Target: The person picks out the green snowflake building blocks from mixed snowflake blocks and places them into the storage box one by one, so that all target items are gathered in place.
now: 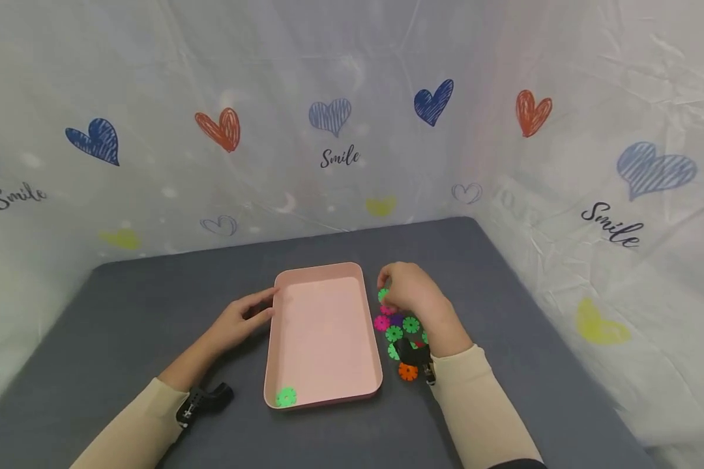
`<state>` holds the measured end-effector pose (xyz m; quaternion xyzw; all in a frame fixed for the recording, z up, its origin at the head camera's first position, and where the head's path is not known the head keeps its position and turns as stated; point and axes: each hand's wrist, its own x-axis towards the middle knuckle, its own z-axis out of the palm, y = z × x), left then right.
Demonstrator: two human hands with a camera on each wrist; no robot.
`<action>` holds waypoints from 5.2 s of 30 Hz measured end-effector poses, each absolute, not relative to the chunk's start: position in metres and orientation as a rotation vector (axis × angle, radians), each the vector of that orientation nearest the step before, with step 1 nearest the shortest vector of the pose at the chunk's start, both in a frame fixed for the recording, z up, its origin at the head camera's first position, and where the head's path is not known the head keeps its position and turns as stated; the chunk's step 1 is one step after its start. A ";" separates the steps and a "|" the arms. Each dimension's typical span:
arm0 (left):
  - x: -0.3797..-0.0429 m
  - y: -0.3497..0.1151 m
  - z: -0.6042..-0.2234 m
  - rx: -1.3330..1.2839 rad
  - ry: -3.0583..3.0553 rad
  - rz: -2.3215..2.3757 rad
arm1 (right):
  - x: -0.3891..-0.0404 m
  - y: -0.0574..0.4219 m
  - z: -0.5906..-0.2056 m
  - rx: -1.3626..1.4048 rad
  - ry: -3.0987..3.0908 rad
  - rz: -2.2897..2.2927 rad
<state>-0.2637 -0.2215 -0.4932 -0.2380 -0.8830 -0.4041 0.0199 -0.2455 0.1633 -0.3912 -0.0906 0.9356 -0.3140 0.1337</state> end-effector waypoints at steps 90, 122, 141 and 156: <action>-0.260 -0.221 -0.491 -0.712 -2.755 -1.250 | -0.222 0.144 -0.371 -0.442 2.466 -1.352; -0.261 -0.221 -0.490 -0.734 -2.747 -1.245 | -0.217 -0.017 -0.408 -0.724 2.684 -0.383; -0.260 -0.219 -0.492 -0.700 -2.758 -1.244 | -0.206 0.145 -0.377 -0.521 2.651 -0.674; -0.261 -0.219 -0.493 -0.699 -2.755 -1.245 | -0.213 0.184 -0.429 -0.520 2.801 -0.583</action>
